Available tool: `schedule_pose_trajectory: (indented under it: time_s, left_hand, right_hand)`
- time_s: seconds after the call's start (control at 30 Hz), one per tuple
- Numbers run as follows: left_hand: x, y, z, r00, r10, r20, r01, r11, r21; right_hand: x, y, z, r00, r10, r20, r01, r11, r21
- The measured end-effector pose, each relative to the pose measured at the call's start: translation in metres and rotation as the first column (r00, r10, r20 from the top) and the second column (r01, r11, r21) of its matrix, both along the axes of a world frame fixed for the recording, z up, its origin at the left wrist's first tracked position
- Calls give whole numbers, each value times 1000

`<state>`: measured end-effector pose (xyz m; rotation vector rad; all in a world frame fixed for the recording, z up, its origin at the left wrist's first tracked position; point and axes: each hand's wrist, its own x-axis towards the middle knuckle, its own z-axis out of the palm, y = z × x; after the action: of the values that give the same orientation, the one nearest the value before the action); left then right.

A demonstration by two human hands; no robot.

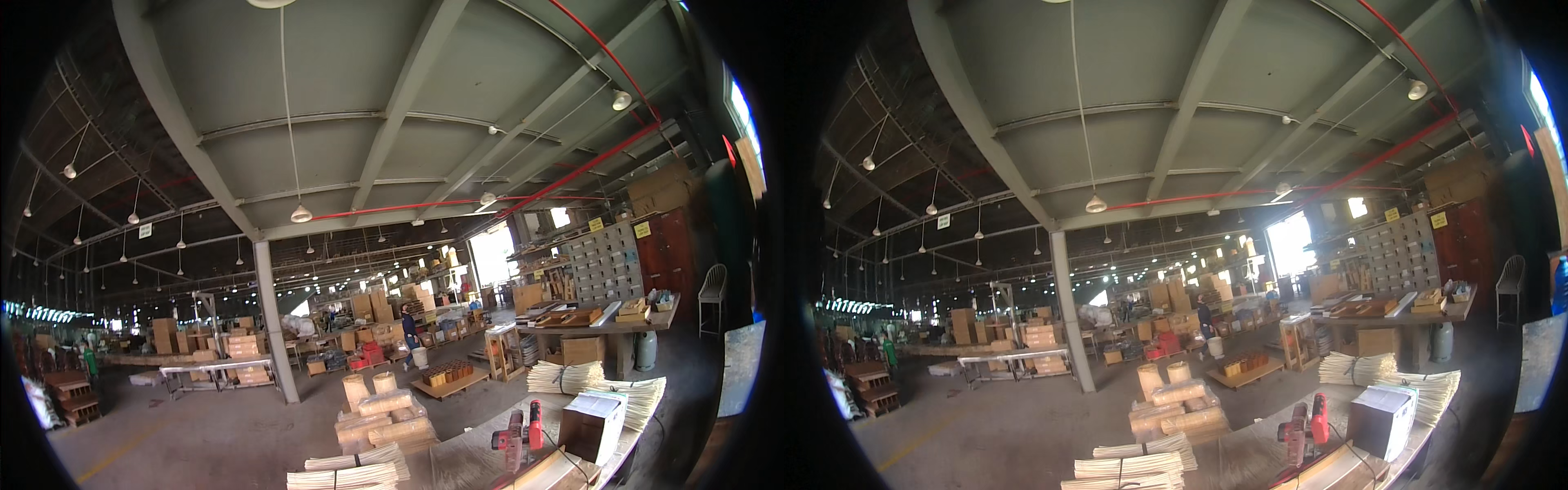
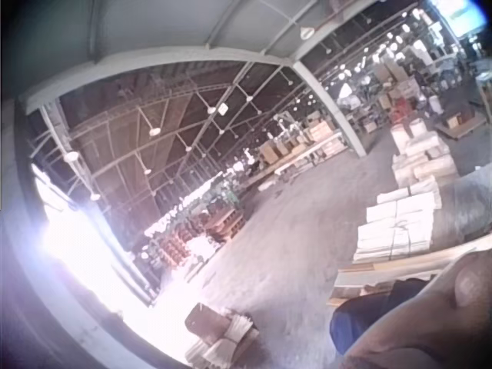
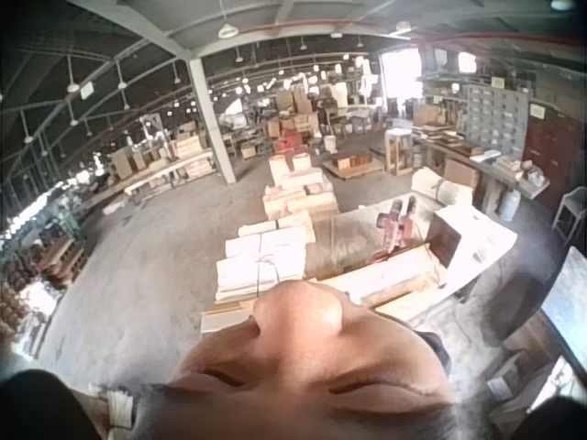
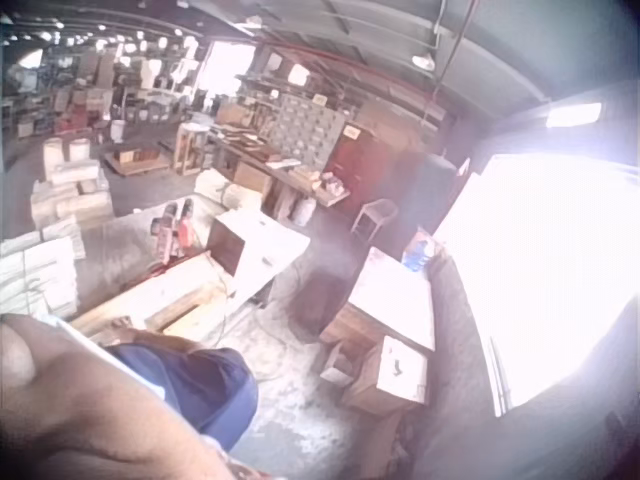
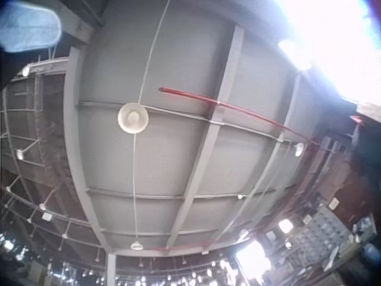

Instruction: The person gathers thin wooden sticks from a pile on a workbench, aligns them into bundles, and secures each bundle with a black zip tie. The person then places the finished bundles onto a stack on the bench.

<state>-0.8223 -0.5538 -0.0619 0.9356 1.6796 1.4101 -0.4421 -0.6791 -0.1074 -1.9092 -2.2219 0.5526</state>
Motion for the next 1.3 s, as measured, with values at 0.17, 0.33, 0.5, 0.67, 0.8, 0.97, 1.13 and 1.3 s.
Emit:
schedule_pose_trajectory:
  time_s: [0.17,0.33,0.5,0.67,0.8,0.97,1.13,1.3]
  left_hand:
    - [-6,-10,12,998,-35,54,34,999,15]
    - [13,-2,25,987,-107,118,105,994,16]
    - [-14,-6,18,988,-40,151,43,999,-13]
    - [-21,-7,3,971,-36,238,48,998,-44]
    - [-27,-8,-13,942,-49,331,66,997,-41]
    - [-50,10,-20,962,-9,272,-17,996,93]
    - [12,27,-24,996,7,86,-15,996,87]
    - [3,34,19,990,-119,-79,142,886,441]
  right_hand:
    - [-2,-9,-31,998,45,-53,-48,998,-48]
    - [19,-12,-53,995,19,-94,-25,998,-63]
    - [2,-7,-43,992,78,-102,-86,994,-67]
    - [3,-21,-40,998,51,-28,-51,998,24]
    - [3,-35,-48,997,13,-71,-14,1000,-11]
    - [-15,-33,-17,949,24,314,-71,988,139]
    - [0,-25,-24,983,-104,150,31,905,423]
    - [-15,-1,-23,989,-139,58,80,812,579]
